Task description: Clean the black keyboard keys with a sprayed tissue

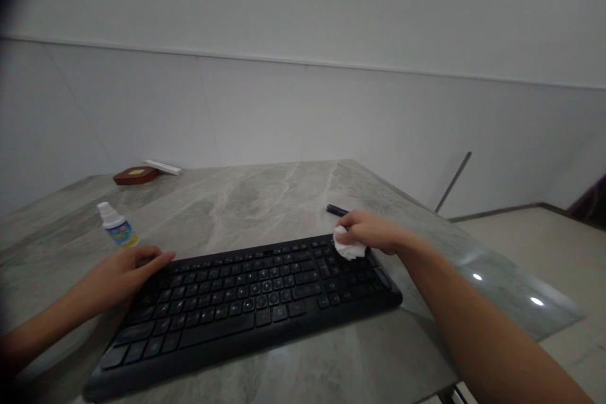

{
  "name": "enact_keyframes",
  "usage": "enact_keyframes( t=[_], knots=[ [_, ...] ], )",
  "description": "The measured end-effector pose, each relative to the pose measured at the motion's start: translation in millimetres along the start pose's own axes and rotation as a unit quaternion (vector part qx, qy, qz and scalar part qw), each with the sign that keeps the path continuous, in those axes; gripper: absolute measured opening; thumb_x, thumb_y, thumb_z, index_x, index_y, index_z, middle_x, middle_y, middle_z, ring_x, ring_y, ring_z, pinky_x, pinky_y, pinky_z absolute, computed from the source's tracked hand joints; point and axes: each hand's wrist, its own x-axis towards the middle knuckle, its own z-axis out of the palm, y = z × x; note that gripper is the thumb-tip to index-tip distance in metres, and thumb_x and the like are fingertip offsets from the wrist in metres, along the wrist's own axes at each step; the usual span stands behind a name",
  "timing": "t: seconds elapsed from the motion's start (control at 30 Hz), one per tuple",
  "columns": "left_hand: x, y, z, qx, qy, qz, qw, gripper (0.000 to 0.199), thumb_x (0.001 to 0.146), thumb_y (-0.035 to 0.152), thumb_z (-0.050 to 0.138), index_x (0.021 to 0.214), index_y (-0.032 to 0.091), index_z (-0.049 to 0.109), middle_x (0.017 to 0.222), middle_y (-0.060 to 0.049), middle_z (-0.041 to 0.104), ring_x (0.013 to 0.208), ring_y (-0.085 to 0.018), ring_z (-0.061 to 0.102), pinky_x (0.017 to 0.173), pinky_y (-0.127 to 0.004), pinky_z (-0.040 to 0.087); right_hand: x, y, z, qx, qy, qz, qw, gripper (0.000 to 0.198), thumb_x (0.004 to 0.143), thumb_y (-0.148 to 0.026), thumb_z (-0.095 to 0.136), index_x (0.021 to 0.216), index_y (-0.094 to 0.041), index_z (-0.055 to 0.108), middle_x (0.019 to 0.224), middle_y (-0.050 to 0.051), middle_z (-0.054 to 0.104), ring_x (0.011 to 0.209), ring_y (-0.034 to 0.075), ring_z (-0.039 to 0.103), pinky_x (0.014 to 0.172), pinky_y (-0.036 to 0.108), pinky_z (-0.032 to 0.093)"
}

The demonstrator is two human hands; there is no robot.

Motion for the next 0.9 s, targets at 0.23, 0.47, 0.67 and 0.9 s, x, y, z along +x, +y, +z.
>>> enact_keyframes(
  t=[0.23,0.47,0.67,0.9],
  knots=[
    [1,-17,-15,0.107,0.033,-0.038,0.993,0.060,0.087,0.068,0.036,0.075,0.020,0.071,0.074,-0.011,0.073,0.073,-0.034,0.069,0.070,-0.042,0.048,-5,-14,16,0.075,-0.037,-0.026,0.996,0.029,0.071,-0.044,0.069,0.074,-0.015,0.065,0.067,0.002,0.058,0.059,0.013,0.048,0.057,0.027,0.034],
    [5,-26,-19,0.160,0.059,-0.014,0.985,0.055,0.088,0.064,0.037,0.083,0.020,0.070,0.078,-0.014,0.074,0.075,-0.036,0.070,0.069,-0.042,0.049,-1,-15,25,0.025,-0.026,-0.050,0.998,0.024,0.077,-0.039,0.063,0.075,-0.015,0.066,0.067,0.003,0.062,0.060,0.015,0.052,0.056,0.027,0.036],
    [1,-21,-16,0.215,0.044,-0.012,0.976,0.057,0.090,0.065,0.033,0.081,0.020,0.067,0.071,-0.015,0.071,0.071,-0.037,0.070,0.069,-0.045,0.050,20,-14,51,-0.105,0.220,-0.247,0.938,0.023,0.086,-0.030,0.057,0.103,-0.020,0.070,0.103,0.008,0.072,0.095,0.023,0.064,0.087,0.038,0.046],
    [-13,-7,-7,0.231,0.155,0.161,0.947,0.054,0.092,0.060,0.040,0.108,0.016,0.066,0.114,-0.017,0.068,0.101,-0.036,0.066,0.090,-0.052,0.051,23,-21,68,-0.113,0.185,-0.352,0.911,0.018,0.088,-0.022,0.059,0.105,-0.019,0.066,0.098,0.007,0.071,0.089,0.019,0.065,0.082,0.033,0.048]
  ],
)
